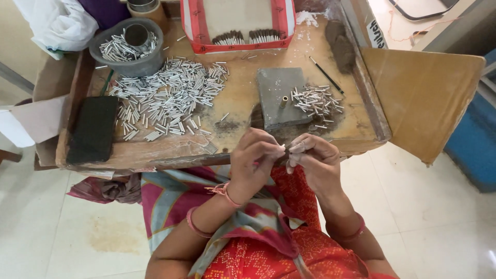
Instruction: The person sits at a workbench and picks up small metal cylindrical pieces one at a time, works on each piece with both hands, and places it on a stone block on the bench. The pieces are drawn from a large pile and a metal container on the bench.
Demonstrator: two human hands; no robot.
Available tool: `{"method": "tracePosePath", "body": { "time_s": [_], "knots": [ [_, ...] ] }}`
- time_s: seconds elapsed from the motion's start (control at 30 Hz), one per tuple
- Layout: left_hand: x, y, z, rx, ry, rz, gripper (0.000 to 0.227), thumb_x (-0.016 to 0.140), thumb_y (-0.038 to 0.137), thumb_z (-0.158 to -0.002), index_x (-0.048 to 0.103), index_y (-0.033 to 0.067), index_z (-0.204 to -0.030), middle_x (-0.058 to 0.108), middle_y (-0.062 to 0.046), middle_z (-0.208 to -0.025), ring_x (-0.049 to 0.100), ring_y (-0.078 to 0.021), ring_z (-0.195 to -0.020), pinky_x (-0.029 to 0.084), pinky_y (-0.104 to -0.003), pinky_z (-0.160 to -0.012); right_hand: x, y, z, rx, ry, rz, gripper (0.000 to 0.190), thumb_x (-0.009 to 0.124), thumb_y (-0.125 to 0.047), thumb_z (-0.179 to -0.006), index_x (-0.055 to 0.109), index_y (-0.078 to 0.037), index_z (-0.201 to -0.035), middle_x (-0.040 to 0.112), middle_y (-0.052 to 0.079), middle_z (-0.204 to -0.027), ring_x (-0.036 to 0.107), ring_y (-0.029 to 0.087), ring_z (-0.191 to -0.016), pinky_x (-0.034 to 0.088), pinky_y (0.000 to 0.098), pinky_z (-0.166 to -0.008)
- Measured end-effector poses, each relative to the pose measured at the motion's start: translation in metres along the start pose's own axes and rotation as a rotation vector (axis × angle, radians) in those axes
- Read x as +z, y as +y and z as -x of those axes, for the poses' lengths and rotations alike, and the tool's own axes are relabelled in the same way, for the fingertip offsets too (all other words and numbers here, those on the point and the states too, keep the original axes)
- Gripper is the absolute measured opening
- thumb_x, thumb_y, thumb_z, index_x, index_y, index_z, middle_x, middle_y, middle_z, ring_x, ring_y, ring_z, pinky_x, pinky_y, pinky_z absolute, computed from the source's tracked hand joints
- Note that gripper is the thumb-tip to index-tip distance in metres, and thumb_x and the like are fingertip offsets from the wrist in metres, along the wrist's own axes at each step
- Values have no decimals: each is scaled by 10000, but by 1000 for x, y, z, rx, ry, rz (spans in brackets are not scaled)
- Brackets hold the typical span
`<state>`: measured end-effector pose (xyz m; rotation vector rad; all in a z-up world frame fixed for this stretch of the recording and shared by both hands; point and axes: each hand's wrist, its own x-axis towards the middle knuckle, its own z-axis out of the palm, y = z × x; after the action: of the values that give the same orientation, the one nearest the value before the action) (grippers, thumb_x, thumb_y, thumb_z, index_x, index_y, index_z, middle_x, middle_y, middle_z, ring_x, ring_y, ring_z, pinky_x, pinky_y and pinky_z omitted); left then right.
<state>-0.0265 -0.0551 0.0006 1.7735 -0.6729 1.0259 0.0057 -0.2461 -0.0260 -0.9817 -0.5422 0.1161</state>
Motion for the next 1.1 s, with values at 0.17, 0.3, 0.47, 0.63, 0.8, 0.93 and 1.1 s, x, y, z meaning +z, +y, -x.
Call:
{"method": "tracePosePath", "body": {
  "time_s": [0.17, 0.3, 0.47, 0.63, 0.8, 0.93, 1.1],
  "knots": [
    [13, -10, 20, -651, -17, 994, 139, 676, -144, -933, 658, -9, -959, 690, -112, -1040, 711, -171, -870, 615, -309, -784, -6, 8, 0, -8, -6, -188, 157, 570, 134, -928, 685, 87, -1025, 638, 168, -996, 656, 178, -790, 592, 338, -643],
    [13, -5, 14, -681, -21, 1089, 138, 657, -144, -929, 623, -10, -937, 701, -121, -1004, 729, -187, -847, 629, -329, -747, -5, 9, 1, 17, 10, -218, 150, 573, 114, -924, 681, 80, -1022, 633, 166, -1004, 654, 177, -788, 581, 330, -626],
    [20, -17, 26, -651, -2, 921, 149, 693, -156, -920, 633, -20, -924, 698, -101, -1029, 693, -153, -873, 599, -301, -780, 0, 8, -1, -63, 2, -77, 145, 567, 120, -905, 675, 81, -994, 637, 148, -994, 657, 161, -773, 576, 302, -627],
    [19, -18, 27, -707, 15, 893, 136, 685, -153, -916, 662, -21, -941, 699, -93, -1032, 684, -129, -892, 568, -268, -789, 18, -11, -2, -220, 36, 493, 100, 630, 155, -884, 654, 80, -945, 658, 126, -983, 679, 136, -744, 580, 263, -631],
    [13, -21, 26, -653, -21, 890, 153, 687, -149, -919, 659, -3, -955, 674, -67, -1064, 670, -107, -956, 562, -256, -842, 17, -16, -2, -253, 5, 712, 88, 702, 136, -889, 669, 81, -949, 703, 135, -982, 725, 143, -760, 621, 258, -641],
    [10, -25, 25, -627, -103, 874, 166, 719, -146, -899, 667, 3, -951, 663, -53, -1062, 639, -91, -951, 536, -250, -838, 22, -26, -6, -267, -52, 784, 123, 730, 90, -890, 707, 52, -1005, 707, 127, -991, 733, 135, -808, 630, 249, -669],
    [13, -32, 29, -697, -62, 784, 127, 745, -90, -902, 672, 8, -936, 685, -44, -986, 636, -86, -929, 517, -248, -847, 41, -46, -10, -326, -88, 960, 294, 755, 45, -819, 694, 39, -1106, 667, 139, -1041, 703, 140, -901, 628, 264, -734]
  ]
}}
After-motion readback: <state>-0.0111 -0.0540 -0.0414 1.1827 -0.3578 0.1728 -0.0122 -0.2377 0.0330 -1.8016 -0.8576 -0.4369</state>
